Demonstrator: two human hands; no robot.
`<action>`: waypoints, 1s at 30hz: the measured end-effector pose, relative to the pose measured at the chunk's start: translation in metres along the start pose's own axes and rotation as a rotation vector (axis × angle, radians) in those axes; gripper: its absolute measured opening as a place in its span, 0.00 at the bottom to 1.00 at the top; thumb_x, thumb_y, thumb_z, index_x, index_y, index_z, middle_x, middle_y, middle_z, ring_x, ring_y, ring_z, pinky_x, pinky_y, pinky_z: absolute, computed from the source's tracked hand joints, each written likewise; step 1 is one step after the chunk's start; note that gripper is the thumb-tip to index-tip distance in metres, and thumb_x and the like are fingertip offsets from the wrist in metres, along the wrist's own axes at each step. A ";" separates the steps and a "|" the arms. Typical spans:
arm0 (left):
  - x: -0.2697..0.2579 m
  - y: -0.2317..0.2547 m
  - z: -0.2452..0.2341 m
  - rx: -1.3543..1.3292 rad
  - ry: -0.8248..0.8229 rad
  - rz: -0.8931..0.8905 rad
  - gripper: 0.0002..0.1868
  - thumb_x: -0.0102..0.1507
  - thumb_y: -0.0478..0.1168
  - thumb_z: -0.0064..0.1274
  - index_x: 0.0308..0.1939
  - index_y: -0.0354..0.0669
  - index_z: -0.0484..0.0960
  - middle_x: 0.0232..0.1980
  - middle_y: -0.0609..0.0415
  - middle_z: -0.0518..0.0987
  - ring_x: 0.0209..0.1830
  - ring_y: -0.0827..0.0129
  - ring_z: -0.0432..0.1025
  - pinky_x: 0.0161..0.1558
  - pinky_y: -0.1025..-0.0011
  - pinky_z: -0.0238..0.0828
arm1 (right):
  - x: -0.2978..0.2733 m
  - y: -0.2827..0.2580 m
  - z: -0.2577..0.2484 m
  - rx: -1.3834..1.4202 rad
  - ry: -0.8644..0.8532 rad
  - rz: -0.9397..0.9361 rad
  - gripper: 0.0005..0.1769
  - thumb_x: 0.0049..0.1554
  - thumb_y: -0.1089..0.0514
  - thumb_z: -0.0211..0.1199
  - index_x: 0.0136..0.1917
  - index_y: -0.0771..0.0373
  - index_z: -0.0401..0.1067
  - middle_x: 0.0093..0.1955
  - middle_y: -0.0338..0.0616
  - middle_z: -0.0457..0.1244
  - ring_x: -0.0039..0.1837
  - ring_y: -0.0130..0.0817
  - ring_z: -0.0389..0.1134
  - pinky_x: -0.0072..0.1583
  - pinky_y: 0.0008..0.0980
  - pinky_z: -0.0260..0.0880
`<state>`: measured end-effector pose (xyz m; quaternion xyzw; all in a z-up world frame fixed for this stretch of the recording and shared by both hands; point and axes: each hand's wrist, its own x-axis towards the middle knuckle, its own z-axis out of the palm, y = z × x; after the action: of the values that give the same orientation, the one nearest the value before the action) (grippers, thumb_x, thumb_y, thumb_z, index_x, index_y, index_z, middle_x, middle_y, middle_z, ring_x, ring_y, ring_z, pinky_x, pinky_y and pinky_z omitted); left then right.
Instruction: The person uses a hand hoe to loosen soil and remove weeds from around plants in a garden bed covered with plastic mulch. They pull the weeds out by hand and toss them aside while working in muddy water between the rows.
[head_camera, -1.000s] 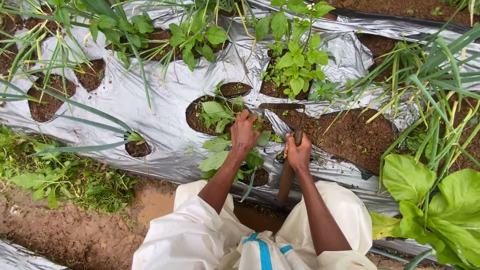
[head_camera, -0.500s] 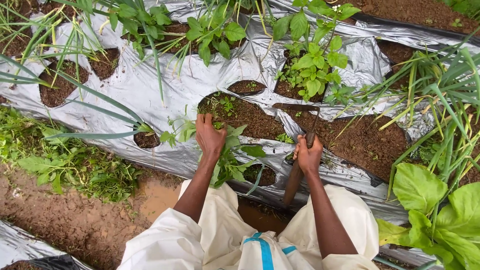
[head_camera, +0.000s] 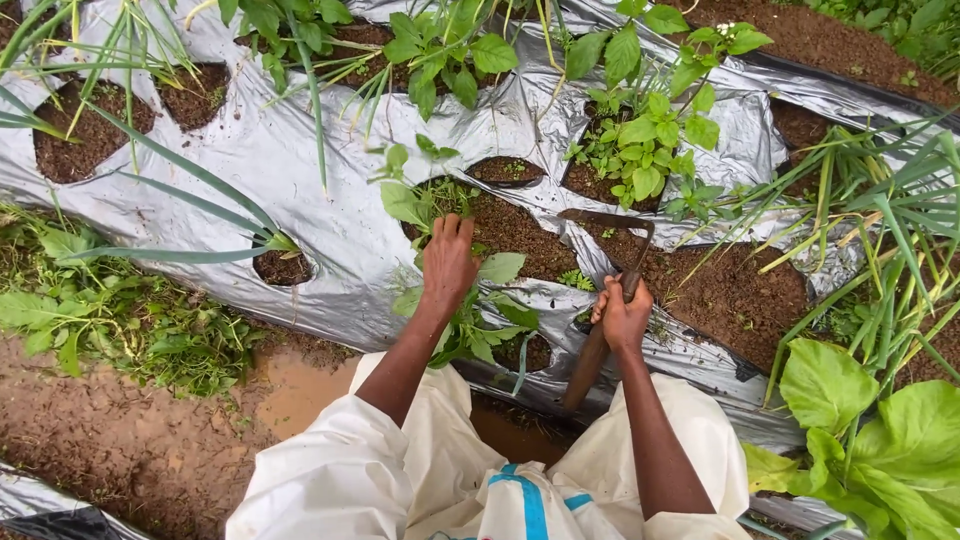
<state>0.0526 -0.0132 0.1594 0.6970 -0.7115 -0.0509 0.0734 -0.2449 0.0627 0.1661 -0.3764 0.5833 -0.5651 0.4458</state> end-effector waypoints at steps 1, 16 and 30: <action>-0.002 0.000 -0.004 -0.003 -0.002 -0.003 0.34 0.54 0.42 0.73 0.63 0.48 0.80 0.55 0.56 0.75 0.51 0.69 0.67 0.32 0.79 0.74 | 0.001 0.003 -0.001 -0.004 -0.002 0.002 0.07 0.67 0.63 0.57 0.44 0.62 0.66 0.23 0.50 0.59 0.24 0.38 0.63 0.28 0.39 0.69; 0.000 -0.014 -0.081 -0.646 0.451 -0.074 0.29 0.52 0.18 0.59 0.54 0.45 0.82 0.47 0.51 0.78 0.50 0.59 0.76 0.51 0.63 0.80 | 0.003 0.017 -0.002 -0.029 0.030 -0.031 0.05 0.67 0.64 0.57 0.47 0.63 0.66 0.23 0.50 0.57 0.23 0.39 0.62 0.28 0.40 0.68; 0.054 0.025 -0.016 -0.222 0.096 -0.316 0.22 0.57 0.31 0.65 0.55 0.44 0.83 0.51 0.48 0.83 0.53 0.55 0.80 0.40 0.62 0.85 | 0.002 0.010 -0.002 -0.035 0.013 -0.029 0.06 0.67 0.65 0.55 0.46 0.64 0.66 0.24 0.52 0.59 0.24 0.39 0.63 0.29 0.41 0.69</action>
<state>0.0296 -0.0658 0.1817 0.7893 -0.5790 -0.1067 0.1745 -0.2465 0.0620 0.1561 -0.3889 0.5904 -0.5637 0.4271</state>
